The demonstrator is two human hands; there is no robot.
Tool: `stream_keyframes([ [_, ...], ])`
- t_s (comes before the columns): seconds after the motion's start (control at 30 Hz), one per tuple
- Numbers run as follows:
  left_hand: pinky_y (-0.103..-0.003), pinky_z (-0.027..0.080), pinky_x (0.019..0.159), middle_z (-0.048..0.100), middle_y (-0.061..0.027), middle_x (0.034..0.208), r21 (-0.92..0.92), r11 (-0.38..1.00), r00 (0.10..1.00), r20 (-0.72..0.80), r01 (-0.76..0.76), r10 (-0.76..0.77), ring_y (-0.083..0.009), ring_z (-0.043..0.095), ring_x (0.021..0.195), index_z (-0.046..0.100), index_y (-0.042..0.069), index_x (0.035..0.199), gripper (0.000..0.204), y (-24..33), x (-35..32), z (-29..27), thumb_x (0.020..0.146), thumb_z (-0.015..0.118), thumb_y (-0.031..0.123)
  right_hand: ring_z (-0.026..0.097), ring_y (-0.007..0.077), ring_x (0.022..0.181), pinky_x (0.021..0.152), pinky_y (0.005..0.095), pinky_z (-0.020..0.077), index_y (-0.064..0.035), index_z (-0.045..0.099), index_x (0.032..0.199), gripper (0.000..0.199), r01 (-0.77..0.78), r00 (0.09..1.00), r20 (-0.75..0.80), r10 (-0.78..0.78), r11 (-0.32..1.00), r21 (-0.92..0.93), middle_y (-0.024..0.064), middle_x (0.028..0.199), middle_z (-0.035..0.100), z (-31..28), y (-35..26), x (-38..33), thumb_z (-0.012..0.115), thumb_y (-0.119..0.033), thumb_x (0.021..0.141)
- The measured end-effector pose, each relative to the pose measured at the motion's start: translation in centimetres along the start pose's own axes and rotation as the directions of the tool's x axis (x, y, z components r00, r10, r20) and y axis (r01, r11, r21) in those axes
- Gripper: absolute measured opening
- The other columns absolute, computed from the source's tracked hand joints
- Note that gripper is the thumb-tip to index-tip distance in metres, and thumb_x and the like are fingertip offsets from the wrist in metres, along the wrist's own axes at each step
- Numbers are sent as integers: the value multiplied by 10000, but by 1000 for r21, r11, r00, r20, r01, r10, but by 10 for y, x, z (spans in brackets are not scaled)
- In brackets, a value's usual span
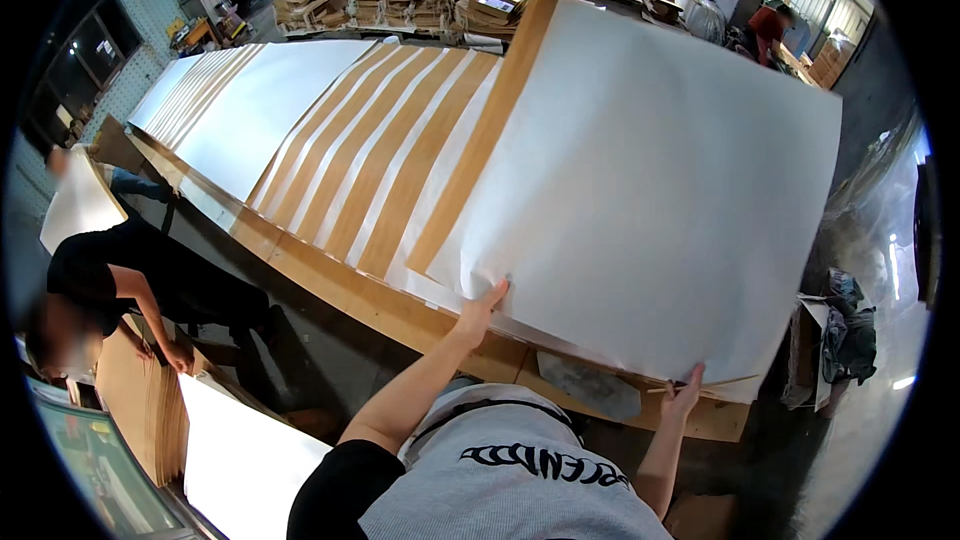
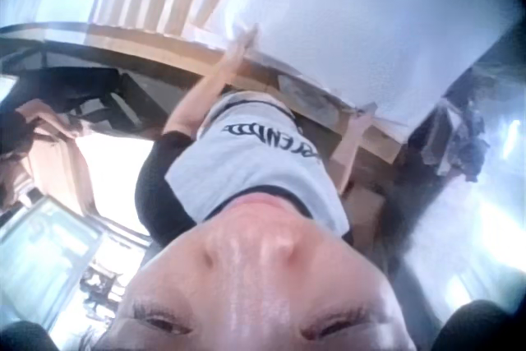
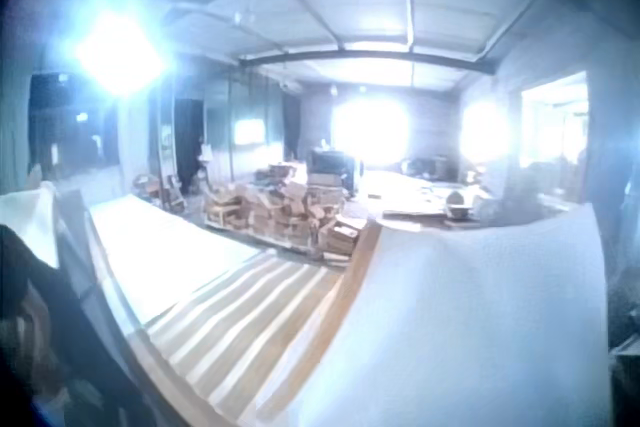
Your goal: The person repeatedly picks up large sheets of paper, places them on a wooden surface, and smooths them with a thin stick. The person works alongside another person at the same table, handling the paper one at a time.
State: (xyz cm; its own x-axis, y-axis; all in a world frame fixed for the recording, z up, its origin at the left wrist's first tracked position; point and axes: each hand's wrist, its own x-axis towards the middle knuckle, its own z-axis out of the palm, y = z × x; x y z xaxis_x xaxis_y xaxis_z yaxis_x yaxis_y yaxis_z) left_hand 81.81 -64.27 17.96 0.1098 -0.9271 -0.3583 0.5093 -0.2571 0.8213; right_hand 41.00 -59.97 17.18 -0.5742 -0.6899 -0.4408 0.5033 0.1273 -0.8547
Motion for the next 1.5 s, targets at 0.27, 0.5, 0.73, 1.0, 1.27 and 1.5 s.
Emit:
stream_keyframes([
  [0.27,-263,324,903,486,-46,1120,-20,999,999,-20,30,-30,-130,430,1027,488,-29,1120,449,-47,-1,-36,820,569,295,488,223,975,735,373,438,-89,427,1176,400,-130,986,106,129,991,7,36,1145,465,-25,63,33,518,-299,847],
  [0.5,-264,324,902,499,-37,1099,-128,992,999,-40,2,-8,-137,438,1015,500,-16,1108,419,-65,5,-46,803,593,256,474,226,1024,858,384,405,-77,421,1180,407,-240,964,119,239,971,-2,58,1153,465,-15,66,30,504,-304,852],
  [0.73,-276,327,902,485,-48,1115,-53,998,999,-40,-20,18,-156,432,1027,470,-24,1122,422,-62,1,-50,794,599,206,457,203,1049,887,360,375,-88,437,1179,444,-215,964,143,225,973,-82,24,1148,483,-13,60,30,550,-329,824],
  [1.0,-238,443,482,557,-61,752,-121,980,932,-347,-158,108,-128,536,554,461,12,931,192,-22,-18,-74,839,529,166,490,177,907,728,308,394,-96,492,1090,416,-261,960,42,276,942,-210,-1,1060,519,-28,61,42,588,-371,793],
  [1.27,-232,407,385,498,-57,573,-77,994,843,-537,-77,24,-125,495,429,418,23,733,216,-18,-15,-91,856,502,179,464,158,948,768,294,355,-101,478,1103,423,-239,954,138,266,953,-187,-7,1078,505,-22,60,43,583,-372,797],
  [1.5,-265,464,442,538,-77,623,-70,997,863,-506,-36,-4,-163,547,501,447,17,761,193,-23,-11,-96,838,528,174,473,155,894,720,286,354,-152,485,1107,398,-269,963,-78,258,896,-352,-27,1039,515,-16,54,51,549,-409,811],
])
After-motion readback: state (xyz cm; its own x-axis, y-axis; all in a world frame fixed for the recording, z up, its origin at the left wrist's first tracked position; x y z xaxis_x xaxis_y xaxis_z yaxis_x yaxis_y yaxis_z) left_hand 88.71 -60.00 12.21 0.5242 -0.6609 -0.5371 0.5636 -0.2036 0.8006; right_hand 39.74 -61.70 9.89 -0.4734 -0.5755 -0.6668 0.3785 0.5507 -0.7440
